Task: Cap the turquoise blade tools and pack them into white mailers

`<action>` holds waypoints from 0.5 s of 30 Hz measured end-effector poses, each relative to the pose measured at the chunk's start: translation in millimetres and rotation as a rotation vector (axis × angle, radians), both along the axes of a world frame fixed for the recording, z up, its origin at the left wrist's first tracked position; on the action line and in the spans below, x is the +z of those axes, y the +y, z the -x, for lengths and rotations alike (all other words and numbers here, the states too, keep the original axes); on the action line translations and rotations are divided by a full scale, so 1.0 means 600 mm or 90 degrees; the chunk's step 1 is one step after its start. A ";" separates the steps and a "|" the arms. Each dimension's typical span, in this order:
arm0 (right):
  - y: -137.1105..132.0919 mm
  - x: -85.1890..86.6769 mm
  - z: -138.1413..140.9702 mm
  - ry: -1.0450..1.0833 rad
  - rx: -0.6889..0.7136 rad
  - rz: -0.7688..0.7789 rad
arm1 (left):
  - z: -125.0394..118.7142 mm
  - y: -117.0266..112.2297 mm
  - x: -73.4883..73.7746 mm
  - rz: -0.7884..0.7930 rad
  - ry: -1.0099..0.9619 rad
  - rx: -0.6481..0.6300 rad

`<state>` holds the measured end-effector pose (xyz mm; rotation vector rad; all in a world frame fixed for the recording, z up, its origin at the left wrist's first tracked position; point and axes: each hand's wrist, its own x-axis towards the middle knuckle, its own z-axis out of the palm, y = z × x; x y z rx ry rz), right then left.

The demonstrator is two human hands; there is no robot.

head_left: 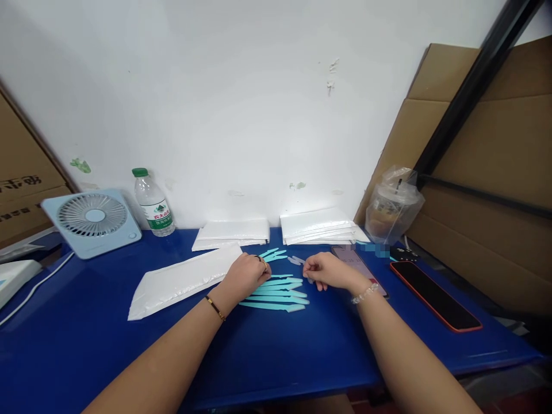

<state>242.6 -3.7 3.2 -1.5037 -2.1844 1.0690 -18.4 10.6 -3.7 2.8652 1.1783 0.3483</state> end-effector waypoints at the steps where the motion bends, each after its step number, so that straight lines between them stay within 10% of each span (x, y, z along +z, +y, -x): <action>1: 0.000 0.000 0.000 0.013 0.001 0.015 | 0.001 0.000 0.000 0.002 -0.001 0.000; 15: 0.013 -0.023 0.036 -0.021 0.036 -0.284 | -0.001 -0.003 0.010 -0.003 0.010 -0.002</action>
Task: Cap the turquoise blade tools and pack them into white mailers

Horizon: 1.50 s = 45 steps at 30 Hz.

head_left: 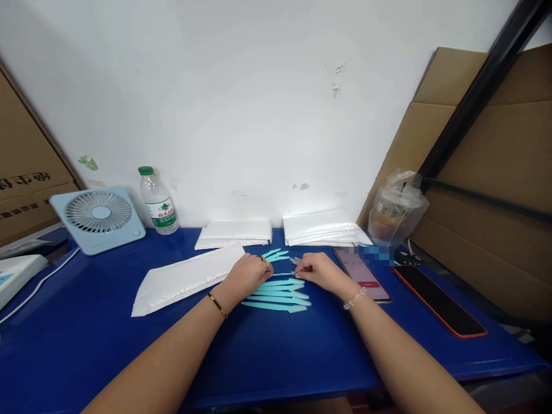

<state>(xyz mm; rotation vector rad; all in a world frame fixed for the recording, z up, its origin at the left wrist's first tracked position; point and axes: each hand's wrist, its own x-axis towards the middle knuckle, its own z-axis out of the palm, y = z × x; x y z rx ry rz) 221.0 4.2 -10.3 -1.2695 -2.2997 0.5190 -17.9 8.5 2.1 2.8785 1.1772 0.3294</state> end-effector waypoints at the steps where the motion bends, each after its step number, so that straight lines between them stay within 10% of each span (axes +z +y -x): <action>1: 0.001 0.000 0.000 0.001 0.000 -0.006 | 0.000 0.000 0.000 0.007 -0.004 0.001; 13: -0.013 0.017 0.013 0.012 0.084 0.047 | -0.011 -0.005 -0.008 0.052 -0.039 -0.027; 21: 0.006 0.034 -0.068 -0.073 -0.224 0.024 | 0.009 0.025 -0.023 -0.028 -0.076 0.167; 45: 0.004 0.014 -0.030 -0.060 0.020 -0.016 | 0.002 0.008 -0.013 0.018 -0.051 0.126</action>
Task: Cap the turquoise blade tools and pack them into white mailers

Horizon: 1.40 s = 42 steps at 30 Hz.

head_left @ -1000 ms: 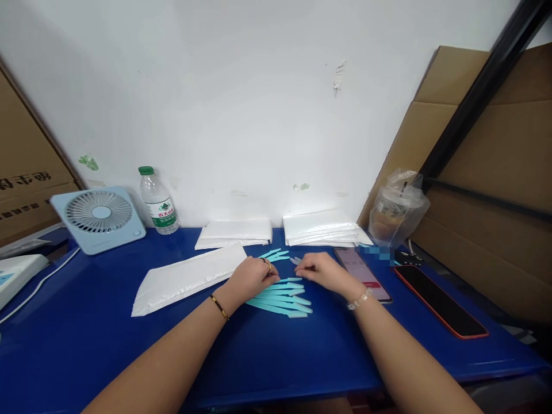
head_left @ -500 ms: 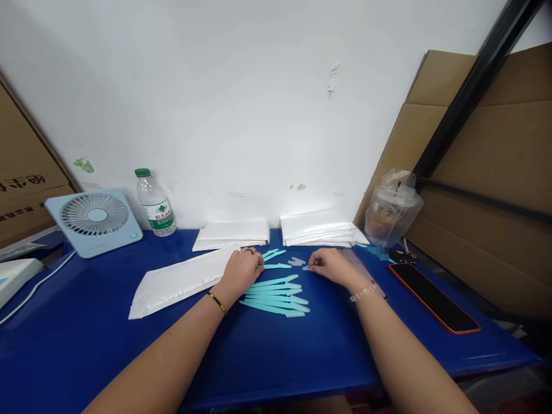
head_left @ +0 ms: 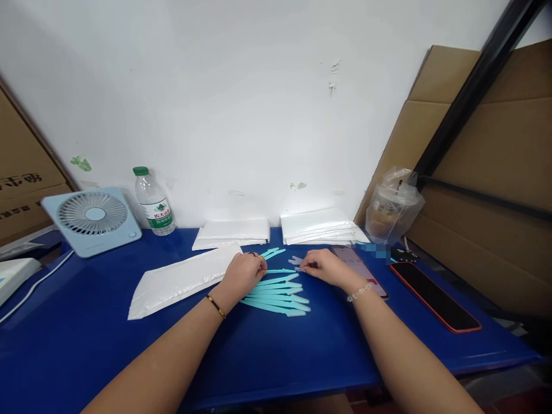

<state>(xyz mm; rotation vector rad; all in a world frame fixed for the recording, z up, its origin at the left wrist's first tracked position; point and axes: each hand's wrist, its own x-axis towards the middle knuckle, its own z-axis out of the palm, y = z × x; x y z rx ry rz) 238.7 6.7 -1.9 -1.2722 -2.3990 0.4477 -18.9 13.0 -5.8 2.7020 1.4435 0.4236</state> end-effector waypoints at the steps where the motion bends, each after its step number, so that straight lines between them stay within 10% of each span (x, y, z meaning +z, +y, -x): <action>1: -0.001 0.000 0.002 0.003 0.008 -0.003 | -0.001 0.000 -0.001 -0.003 -0.001 0.000; 18: -0.011 -0.001 0.028 0.021 0.078 -0.013 | -0.008 -0.008 -0.001 0.075 -0.053 -0.048; 24: 0.013 -0.020 0.020 0.040 -0.073 -0.082 | 0.001 0.011 -0.004 -0.037 -0.011 0.062; 42: 0.014 -0.030 0.014 0.132 -0.122 0.064 | 0.001 0.014 -0.004 0.026 -0.050 0.081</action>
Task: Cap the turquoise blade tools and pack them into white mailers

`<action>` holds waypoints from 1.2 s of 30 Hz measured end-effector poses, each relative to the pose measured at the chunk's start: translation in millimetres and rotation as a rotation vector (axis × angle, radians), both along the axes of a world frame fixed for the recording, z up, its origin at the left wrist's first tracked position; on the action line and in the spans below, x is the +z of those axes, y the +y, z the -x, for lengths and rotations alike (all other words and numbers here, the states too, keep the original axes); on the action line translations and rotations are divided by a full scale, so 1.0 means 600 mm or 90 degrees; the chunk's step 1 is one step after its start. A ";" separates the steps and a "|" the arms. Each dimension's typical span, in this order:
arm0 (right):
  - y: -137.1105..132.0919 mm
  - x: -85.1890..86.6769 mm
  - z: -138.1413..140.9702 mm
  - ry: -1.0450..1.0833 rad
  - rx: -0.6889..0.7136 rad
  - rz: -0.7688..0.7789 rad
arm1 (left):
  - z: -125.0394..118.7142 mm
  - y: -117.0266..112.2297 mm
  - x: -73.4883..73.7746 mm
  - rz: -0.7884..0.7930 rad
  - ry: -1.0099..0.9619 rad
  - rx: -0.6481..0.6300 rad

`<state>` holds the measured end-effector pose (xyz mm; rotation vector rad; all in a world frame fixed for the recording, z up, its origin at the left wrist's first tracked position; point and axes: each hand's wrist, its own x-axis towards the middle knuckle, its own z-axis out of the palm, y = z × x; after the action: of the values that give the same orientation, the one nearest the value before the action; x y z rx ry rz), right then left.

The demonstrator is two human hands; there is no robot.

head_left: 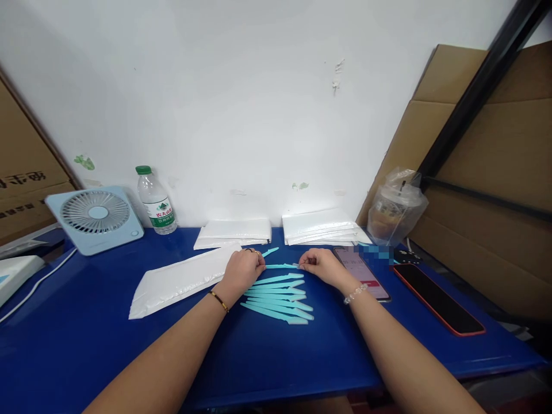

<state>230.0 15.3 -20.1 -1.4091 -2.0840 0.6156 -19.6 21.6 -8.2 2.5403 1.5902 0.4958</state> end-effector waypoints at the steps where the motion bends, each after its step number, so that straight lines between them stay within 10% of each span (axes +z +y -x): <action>1: -0.001 -0.001 0.004 0.006 0.006 -0.005 | -0.001 0.000 -0.001 0.000 -0.002 -0.006; 6: 0.000 0.000 0.006 0.012 0.049 -0.015 | -0.007 -0.007 0.002 0.022 -0.007 -0.042; 13: 0.016 0.011 -0.038 -0.064 -0.182 -0.121 | 0.011 0.007 0.000 -0.070 0.013 0.086; 25: 0.016 0.008 -0.049 -0.154 -0.070 -0.006 | 0.008 0.008 -0.003 -0.012 -0.016 0.027; 36: 0.013 -0.002 -0.021 0.114 -0.034 0.097 | 0.003 0.007 -0.001 -0.002 -0.008 -0.012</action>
<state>242.6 23.3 -21.3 -1.4305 -1.8876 0.8604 -21.4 25.7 -8.9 2.5471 1.5609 0.5106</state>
